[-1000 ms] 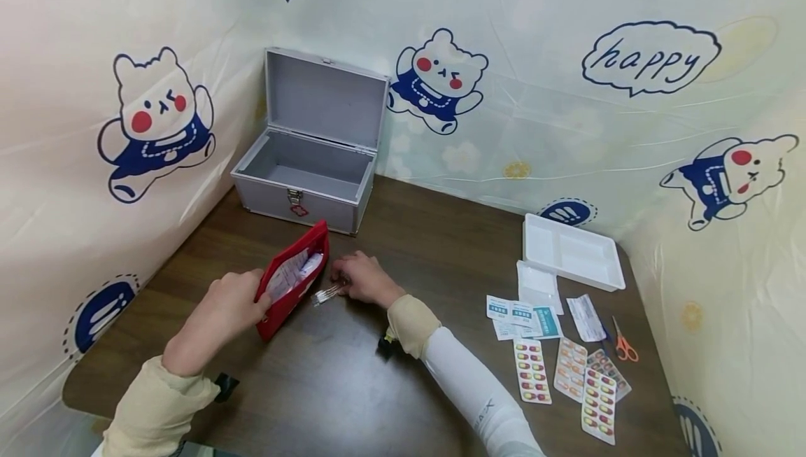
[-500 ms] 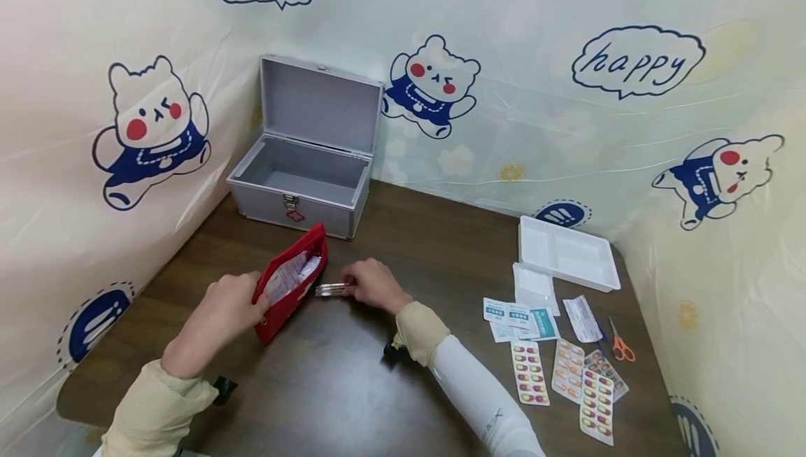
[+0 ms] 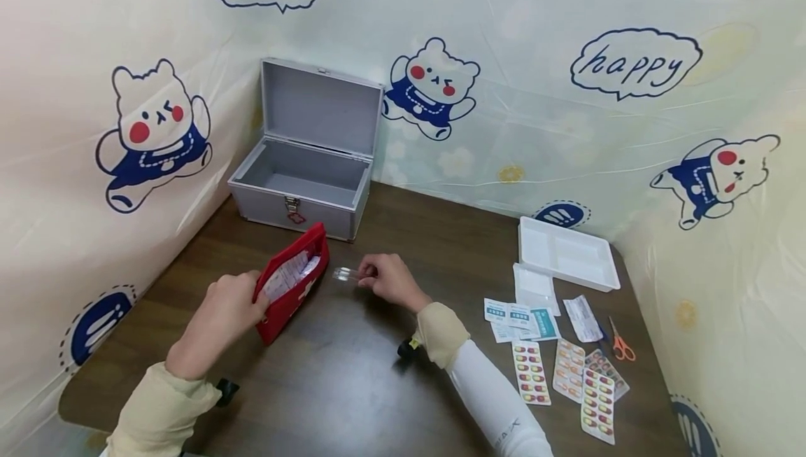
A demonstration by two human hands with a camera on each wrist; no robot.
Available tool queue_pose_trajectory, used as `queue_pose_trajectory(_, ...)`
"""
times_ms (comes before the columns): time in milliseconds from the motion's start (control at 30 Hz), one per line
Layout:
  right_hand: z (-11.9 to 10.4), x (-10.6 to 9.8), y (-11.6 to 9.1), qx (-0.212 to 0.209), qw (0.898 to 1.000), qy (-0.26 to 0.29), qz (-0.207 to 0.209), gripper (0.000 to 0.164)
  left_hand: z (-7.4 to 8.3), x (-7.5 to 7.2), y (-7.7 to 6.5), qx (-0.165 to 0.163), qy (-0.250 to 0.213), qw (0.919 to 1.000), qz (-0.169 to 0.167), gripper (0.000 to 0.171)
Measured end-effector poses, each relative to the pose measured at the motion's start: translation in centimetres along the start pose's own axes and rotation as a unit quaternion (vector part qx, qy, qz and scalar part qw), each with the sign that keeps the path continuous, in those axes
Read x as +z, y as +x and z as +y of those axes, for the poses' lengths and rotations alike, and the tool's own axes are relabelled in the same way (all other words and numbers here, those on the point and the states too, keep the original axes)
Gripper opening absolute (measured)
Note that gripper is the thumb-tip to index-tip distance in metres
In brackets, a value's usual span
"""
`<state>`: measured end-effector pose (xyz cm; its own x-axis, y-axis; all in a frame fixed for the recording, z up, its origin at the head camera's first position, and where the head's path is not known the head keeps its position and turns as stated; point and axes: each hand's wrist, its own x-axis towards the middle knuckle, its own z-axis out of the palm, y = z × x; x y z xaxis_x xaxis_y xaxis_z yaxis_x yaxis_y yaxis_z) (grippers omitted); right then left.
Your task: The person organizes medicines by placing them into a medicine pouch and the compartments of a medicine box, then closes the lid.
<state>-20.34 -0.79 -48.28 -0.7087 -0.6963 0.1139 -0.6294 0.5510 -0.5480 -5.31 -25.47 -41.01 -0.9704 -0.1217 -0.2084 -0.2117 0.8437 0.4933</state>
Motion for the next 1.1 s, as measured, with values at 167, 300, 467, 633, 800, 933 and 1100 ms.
queue_pose_trajectory(167,-0.1,-0.7,-0.1,-0.001,0.999,0.038,0.016,0.011,0.0,0.1,0.0,0.004,0.006,0.9999,0.011,0.046)
queue_pose_trajectory(300,-0.3,-1.1,0.0,-0.001,0.998,0.063,0.027,0.010,0.2,0.3,-0.1,0.008,0.010,0.9998,0.017,0.044)
queue_pose_trajectory(467,-0.9,-1.8,0.3,-0.008,0.996,0.080,0.043,0.008,0.4,0.3,-0.2,0.021,0.016,0.9994,0.022,0.043)
queue_pose_trajectory(633,-1.6,-2.3,0.9,-0.014,0.995,0.084,0.051,0.008,0.5,0.4,-0.3,0.022,0.017,0.9993,0.026,0.043)
queue_pose_trajectory(800,-2.7,-3.0,1.5,-0.017,0.995,0.078,0.055,0.009,0.6,0.4,-0.3,0.027,0.015,0.9991,0.028,0.042)
queue_pose_trajectory(933,-3.5,-3.4,1.9,-0.019,0.996,0.074,0.040,0.009,0.5,0.4,-0.4,0.028,0.014,0.9991,0.028,0.042)
queue_pose_trajectory(1100,-4.6,-3.5,2.6,-0.025,0.998,0.056,0.016,0.007,0.5,0.5,-0.4,0.027,0.010,0.9992,0.028,0.043)
